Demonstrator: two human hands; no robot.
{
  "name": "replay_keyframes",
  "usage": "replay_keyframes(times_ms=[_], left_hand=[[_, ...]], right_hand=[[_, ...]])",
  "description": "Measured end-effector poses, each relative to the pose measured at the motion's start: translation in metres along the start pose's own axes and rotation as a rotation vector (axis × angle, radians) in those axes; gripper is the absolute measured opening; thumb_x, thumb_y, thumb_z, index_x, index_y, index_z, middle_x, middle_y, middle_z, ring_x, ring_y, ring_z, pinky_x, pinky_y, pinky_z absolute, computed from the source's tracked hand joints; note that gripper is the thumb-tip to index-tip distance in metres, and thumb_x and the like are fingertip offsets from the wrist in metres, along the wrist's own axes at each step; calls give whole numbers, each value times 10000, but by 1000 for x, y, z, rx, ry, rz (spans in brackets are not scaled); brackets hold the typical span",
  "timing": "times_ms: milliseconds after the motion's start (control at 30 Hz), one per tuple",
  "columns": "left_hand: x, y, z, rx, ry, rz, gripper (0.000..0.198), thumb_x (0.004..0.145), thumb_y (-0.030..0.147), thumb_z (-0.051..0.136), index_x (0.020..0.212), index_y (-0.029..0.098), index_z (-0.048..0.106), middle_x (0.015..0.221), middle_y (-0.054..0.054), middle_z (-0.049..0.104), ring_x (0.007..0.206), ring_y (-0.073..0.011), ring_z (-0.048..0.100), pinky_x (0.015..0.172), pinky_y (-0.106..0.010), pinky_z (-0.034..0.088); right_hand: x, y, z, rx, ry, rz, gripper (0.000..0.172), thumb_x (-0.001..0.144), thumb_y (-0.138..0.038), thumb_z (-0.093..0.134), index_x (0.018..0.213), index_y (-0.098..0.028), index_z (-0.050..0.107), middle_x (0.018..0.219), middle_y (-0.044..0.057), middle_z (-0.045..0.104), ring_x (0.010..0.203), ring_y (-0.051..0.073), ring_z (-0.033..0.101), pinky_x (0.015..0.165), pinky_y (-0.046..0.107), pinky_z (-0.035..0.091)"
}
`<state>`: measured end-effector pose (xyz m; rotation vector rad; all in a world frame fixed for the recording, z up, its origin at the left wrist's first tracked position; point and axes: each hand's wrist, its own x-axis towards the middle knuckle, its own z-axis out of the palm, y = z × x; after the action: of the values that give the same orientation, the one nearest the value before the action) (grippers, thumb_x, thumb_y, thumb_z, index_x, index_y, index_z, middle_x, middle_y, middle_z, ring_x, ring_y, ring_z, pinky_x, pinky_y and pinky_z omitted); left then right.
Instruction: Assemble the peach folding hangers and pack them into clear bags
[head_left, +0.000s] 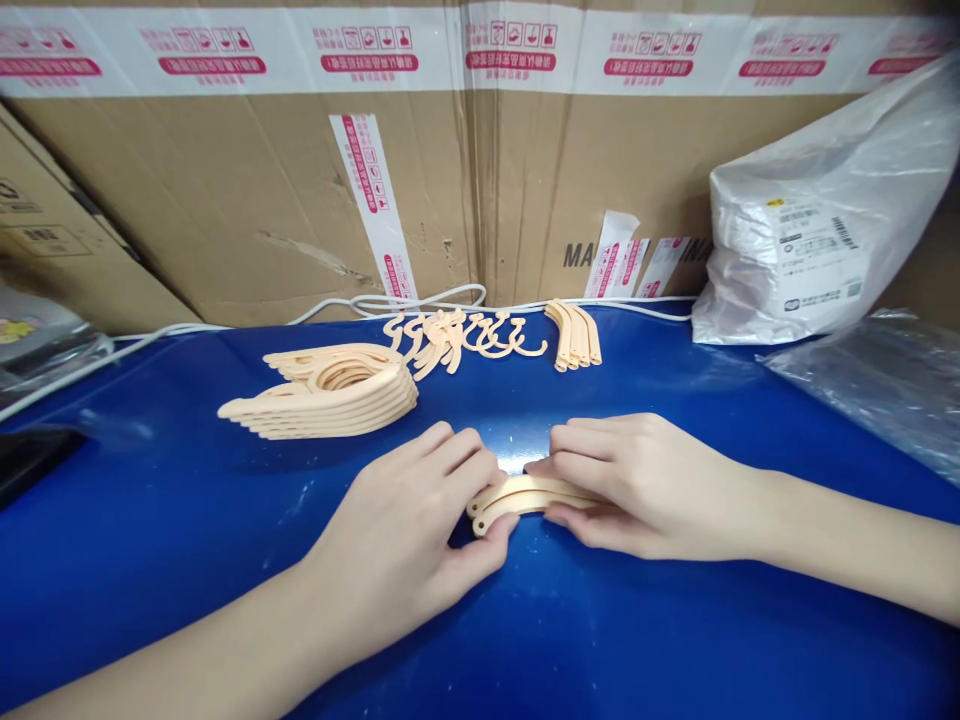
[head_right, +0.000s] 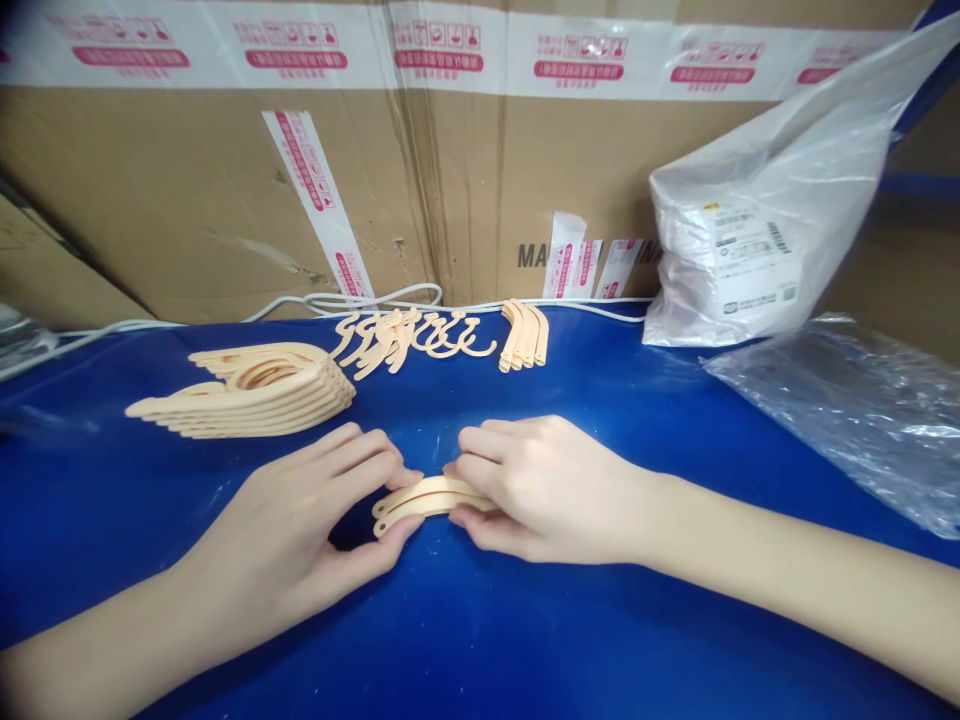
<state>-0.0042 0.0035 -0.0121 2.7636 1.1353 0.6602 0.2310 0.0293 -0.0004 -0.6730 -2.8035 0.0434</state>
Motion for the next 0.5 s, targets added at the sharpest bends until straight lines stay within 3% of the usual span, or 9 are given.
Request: replay_keyframes(times_ms=[167, 333, 500], left_hand=[[2, 1, 1, -30, 1, -23, 82, 879, 237, 558, 812, 192, 576, 773, 10, 545, 725, -179, 471, 606, -316, 361], [3, 1, 3, -41, 16, -28, 70, 890, 230, 549, 825, 205, 558, 814, 15, 563, 759, -183, 480, 636, -322, 370], [0, 1, 1, -48, -3, -38, 53, 892, 245, 558, 852, 212, 562, 828, 13, 570, 774, -189, 487, 634, -322, 368]], right_hand=[[5, 13, -12, 80, -26, 57, 356, 974, -463, 490, 1020, -162, 674, 851, 37, 652, 721, 146, 601, 619, 272, 425], [30, 46, -30, -108, 70, 180, 266, 962, -348, 525, 1080, -169, 682, 1030, 66, 697, 883, 200, 661, 708, 296, 439], [76, 72, -30, -222, 49, 238, 208, 916, -272, 565, 1017, -196, 730, 986, 56, 691, 823, 197, 635, 613, 285, 344]])
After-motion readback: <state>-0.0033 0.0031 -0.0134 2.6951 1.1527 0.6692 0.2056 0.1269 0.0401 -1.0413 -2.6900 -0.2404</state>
